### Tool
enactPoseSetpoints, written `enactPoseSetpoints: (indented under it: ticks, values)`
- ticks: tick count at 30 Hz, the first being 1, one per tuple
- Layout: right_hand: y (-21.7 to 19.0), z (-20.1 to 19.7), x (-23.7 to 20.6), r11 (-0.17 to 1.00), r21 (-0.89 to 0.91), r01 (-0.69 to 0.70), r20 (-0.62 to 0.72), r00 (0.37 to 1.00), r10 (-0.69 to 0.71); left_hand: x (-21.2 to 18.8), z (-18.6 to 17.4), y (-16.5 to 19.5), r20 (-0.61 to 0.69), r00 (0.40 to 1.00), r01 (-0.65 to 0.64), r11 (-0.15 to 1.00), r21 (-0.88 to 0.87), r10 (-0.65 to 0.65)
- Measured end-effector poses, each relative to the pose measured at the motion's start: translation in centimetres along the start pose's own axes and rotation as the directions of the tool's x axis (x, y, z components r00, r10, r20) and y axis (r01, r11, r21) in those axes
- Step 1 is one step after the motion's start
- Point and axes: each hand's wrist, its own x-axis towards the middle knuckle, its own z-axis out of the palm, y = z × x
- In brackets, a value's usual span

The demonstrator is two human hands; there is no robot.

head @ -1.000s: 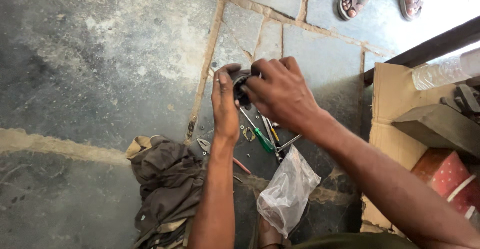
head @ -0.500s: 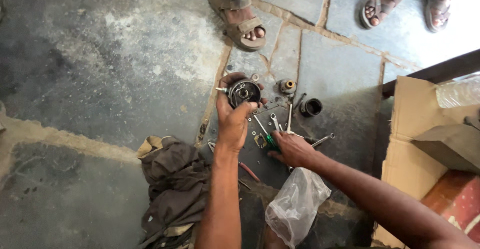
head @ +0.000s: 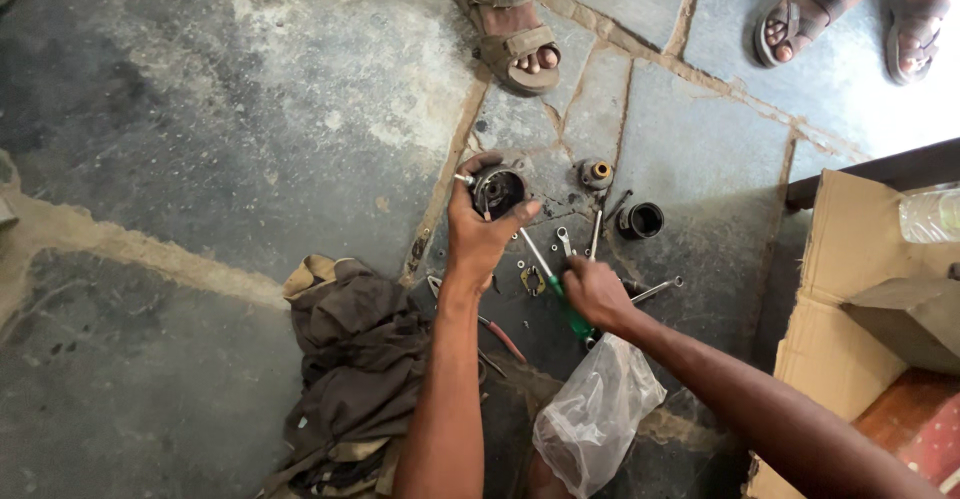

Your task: The person sits on a tiled floor and uses a screwdriver to disassemble a cylindrical mechanical part. They remove internal components, manipulate them with their hands, and use the screwdriver to adjust or tighten parts within the assembly.

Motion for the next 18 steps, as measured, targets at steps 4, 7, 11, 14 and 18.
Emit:
enactPoseSetpoints:
  ticks: [4, 7, 11, 14, 18]
  values:
    - [-0.1, -0.4, -0.6, 0.996, 0.065, 0.058, -0.170, 0.984, -0.047, -0.5, -1.8, -1.9, -0.086, 0.994, -0.050, 0.979, 0.198, 0.068]
    - [-1.1, -0.2, -2.8, 0.999, 0.016, 0.032, -0.008, 0.999, -0.032, -1.0, -4.1, -3.4, -0.091, 0.986, -0.102, 0.939, 0.328, 0.139]
    - [-3.7, 0.1, -3.9, 0.941, -0.093, 0.325, 0.107, 0.943, -0.315, -1.1, -7.5, -4.3, -0.167, 0.980, -0.052, 0.947, 0.316, 0.110]
    - [-5.6, 1.1, -3.4, 0.939, -0.206, 0.277, 0.313, 0.927, -0.205, -1.6, -9.0, -4.5, -0.249, 0.966, -0.039, 0.988, 0.152, 0.076]
    - [-6.2, 3.0, -2.1, 0.887, -0.309, 0.343, 0.435, 0.880, -0.188, -1.3, -9.8, -4.4, -0.316, 0.945, 0.112, 0.990, 0.081, -0.081]
